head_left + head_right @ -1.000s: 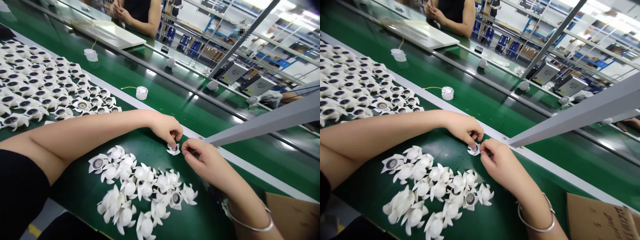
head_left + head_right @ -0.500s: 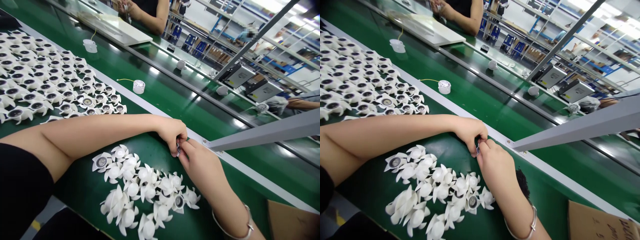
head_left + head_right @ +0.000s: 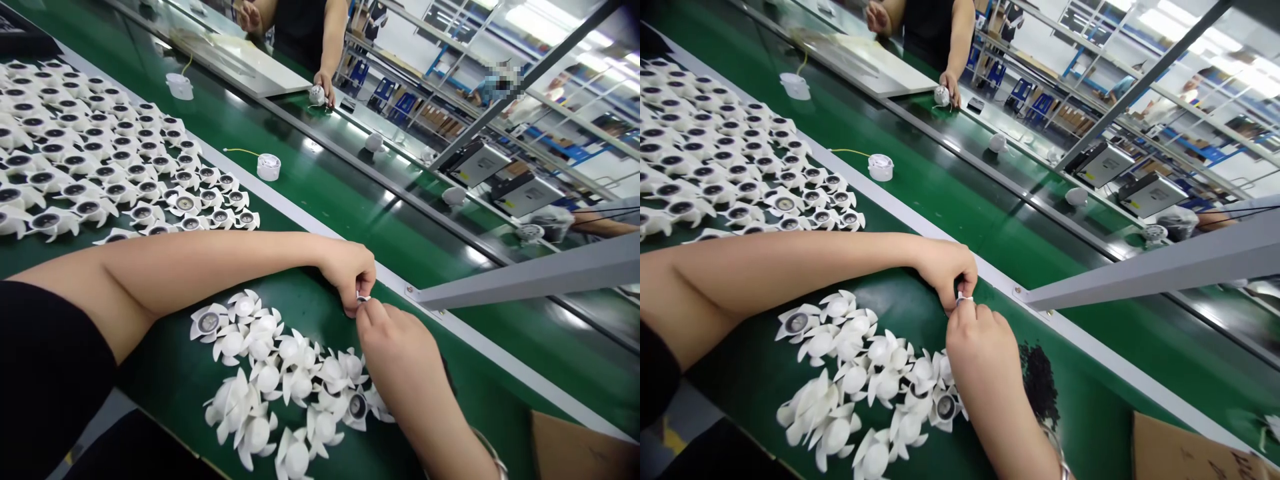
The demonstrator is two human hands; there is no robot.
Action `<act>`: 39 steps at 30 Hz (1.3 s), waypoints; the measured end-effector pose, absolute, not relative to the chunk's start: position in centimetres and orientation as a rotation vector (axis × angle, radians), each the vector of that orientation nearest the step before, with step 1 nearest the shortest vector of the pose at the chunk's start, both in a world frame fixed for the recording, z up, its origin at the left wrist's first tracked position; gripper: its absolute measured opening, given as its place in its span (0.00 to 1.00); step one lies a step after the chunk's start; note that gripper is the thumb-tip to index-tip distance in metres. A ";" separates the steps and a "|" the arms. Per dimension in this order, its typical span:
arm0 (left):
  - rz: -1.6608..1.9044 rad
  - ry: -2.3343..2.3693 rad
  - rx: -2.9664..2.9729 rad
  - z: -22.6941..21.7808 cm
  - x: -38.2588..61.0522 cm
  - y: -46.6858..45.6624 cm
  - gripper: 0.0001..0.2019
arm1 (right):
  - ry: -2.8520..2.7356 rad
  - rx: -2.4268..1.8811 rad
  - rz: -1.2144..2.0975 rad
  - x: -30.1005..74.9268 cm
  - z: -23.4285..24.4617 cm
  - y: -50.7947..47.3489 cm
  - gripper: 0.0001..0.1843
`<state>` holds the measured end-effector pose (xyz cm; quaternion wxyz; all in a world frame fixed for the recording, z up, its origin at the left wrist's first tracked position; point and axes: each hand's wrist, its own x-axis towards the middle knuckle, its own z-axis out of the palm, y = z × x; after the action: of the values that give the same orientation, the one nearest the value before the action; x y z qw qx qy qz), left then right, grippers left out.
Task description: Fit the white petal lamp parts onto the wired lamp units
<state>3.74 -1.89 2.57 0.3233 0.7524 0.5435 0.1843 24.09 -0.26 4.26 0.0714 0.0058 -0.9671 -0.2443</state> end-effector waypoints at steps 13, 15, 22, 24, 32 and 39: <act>0.496 1.412 1.914 2.7 3.6 -2.0 0.20 | -2.902 -1.331 -0.188 29.0 7.5 12.5 0.12; 0.499 1.411 1.909 2.7 3.6 -2.0 0.20 | -2.714 -1.556 -0.119 30.3 7.0 16.5 0.12; 0.496 1.373 1.904 2.3 3.2 -1.9 0.22 | -2.243 -1.529 -0.048 33.2 0.5 24.2 0.19; 0.505 1.353 1.904 2.2 3.0 -1.7 0.21 | -2.201 -1.512 0.012 33.6 -0.8 25.0 0.21; 0.519 1.328 1.872 2.0 2.6 -1.2 0.22 | -2.150 -1.386 0.116 33.6 -1.7 25.9 0.19; 0.494 1.379 1.838 2.4 2.8 -1.4 0.20 | -2.181 -1.318 0.152 33.2 -1.7 25.9 0.19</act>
<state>2.83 -1.39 2.37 0.3855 0.7215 0.5415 0.1938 33.25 25.90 -1.71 0.2902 -0.4943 -0.8175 0.0570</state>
